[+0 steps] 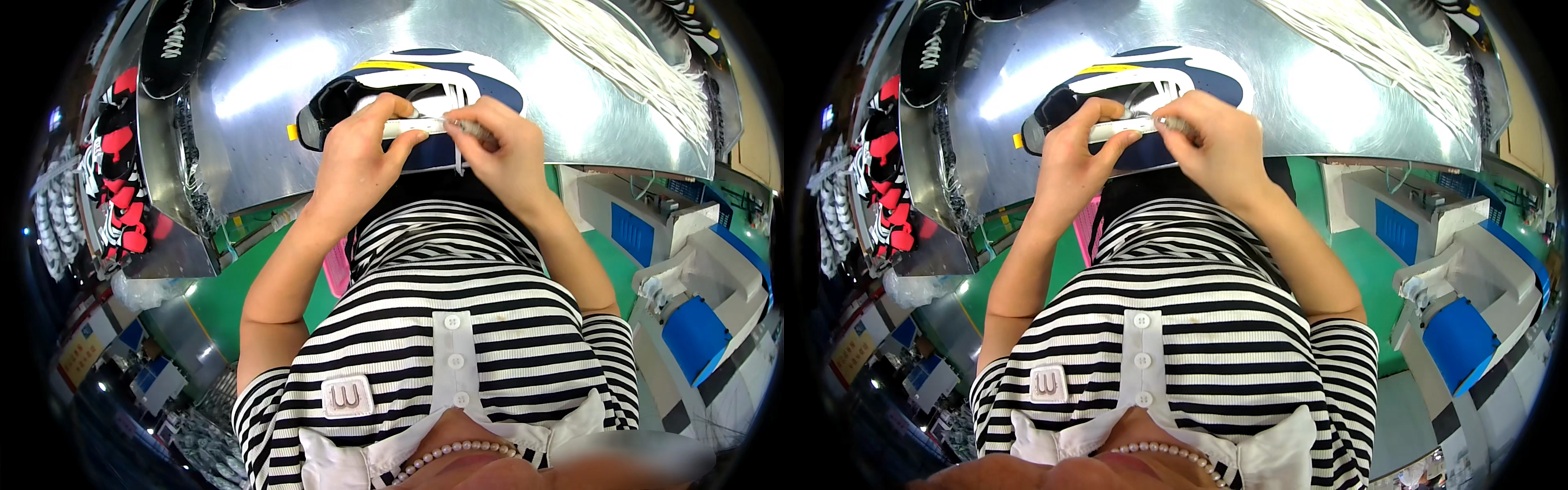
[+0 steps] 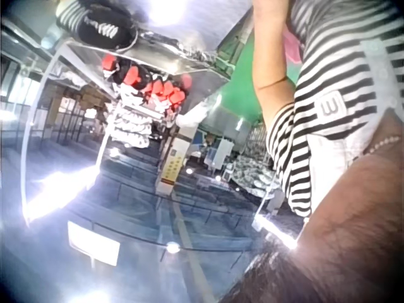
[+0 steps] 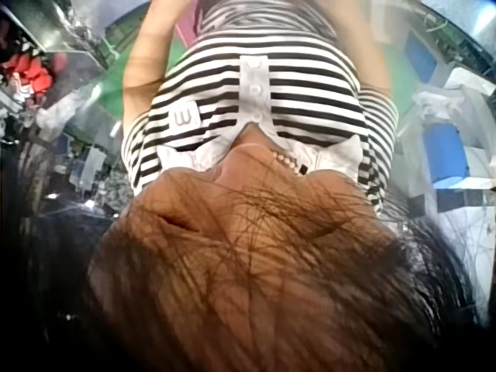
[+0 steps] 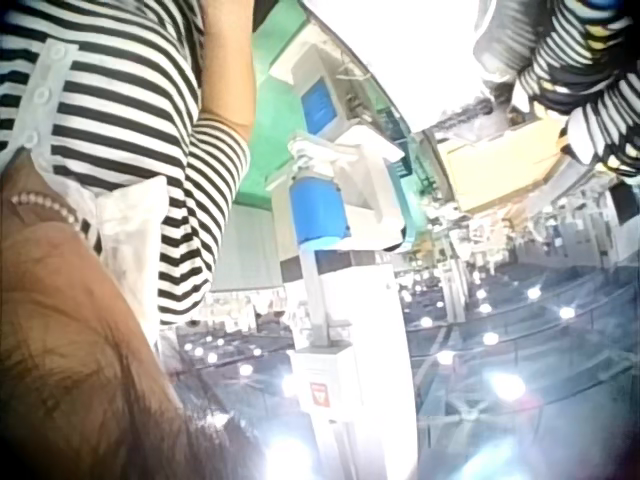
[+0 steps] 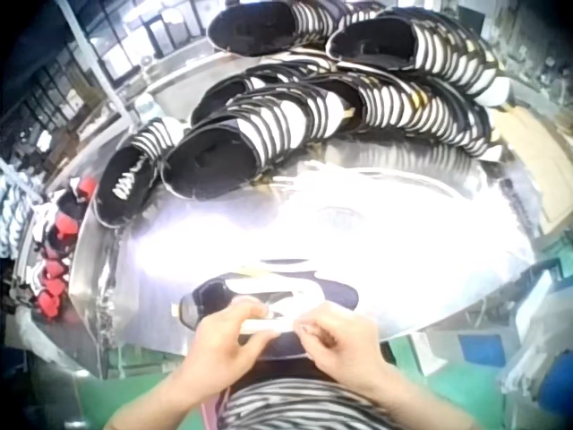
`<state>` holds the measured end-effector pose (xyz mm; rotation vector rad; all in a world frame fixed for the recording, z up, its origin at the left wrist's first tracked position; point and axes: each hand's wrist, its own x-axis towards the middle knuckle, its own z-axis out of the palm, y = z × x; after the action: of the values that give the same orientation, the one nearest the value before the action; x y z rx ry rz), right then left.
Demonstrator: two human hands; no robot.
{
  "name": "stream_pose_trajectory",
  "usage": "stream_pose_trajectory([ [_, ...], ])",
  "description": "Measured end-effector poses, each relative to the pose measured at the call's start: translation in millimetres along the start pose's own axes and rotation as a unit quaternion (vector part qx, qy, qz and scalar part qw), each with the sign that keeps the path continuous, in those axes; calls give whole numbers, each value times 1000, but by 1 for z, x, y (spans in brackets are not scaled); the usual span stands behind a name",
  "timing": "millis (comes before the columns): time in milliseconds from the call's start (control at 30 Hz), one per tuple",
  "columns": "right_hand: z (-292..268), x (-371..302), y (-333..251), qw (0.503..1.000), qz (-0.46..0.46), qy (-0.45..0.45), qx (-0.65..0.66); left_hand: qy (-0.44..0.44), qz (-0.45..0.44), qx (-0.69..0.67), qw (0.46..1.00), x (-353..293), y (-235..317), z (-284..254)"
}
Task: The person laces a blue and white sneaker by hand. The person takes a white lace from a pile, threads it through the eyelets of the shoe, and ties the ends.
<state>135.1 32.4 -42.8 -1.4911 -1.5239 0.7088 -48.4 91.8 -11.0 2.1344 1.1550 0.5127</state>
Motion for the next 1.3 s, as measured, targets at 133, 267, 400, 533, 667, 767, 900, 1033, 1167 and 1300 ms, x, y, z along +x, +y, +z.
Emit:
stream_pose_trajectory([
  [133, 13, -11, 2, 997, -62, 13, -51, -27, -6, -22, 999, 2, -1, -5],
  [267, 11, -17, -2, 994, -71, -8, -83, -29, 27, -23, 999, 2, -5, -4],
  [400, -1, -18, -7, 997, -6, -82, -12, -3, 33, 9, 999, 2, -6, 2],
  [533, -9, -19, -12, 987, 122, -76, 79, -5, -5, 15, 1000, 3, -3, 4],
  [667, -8, -16, -16, 990, 114, -73, 49, 6, 0, 40, 999, 3, 0, 4],
  [767, -9, -14, -15, 990, 111, -76, 41, -5, -9, 50, 999, 3, 0, 3],
  [900, -7, -18, -6, 988, 124, -89, 20, 3, 45, 56, 997, 2, -2, 7],
  [1033, 13, -11, -2, 992, 104, -61, -44, 25, 177, 65, 982, 1, -5, 13],
  [1167, 8, 7, -18, 983, 151, -101, 25, 0, 172, 71, 983, -3, -10, 13],
  [1300, -40, 11, -38, 948, 228, -180, -126, 63, 174, 102, 977, -7, -14, 13],
])
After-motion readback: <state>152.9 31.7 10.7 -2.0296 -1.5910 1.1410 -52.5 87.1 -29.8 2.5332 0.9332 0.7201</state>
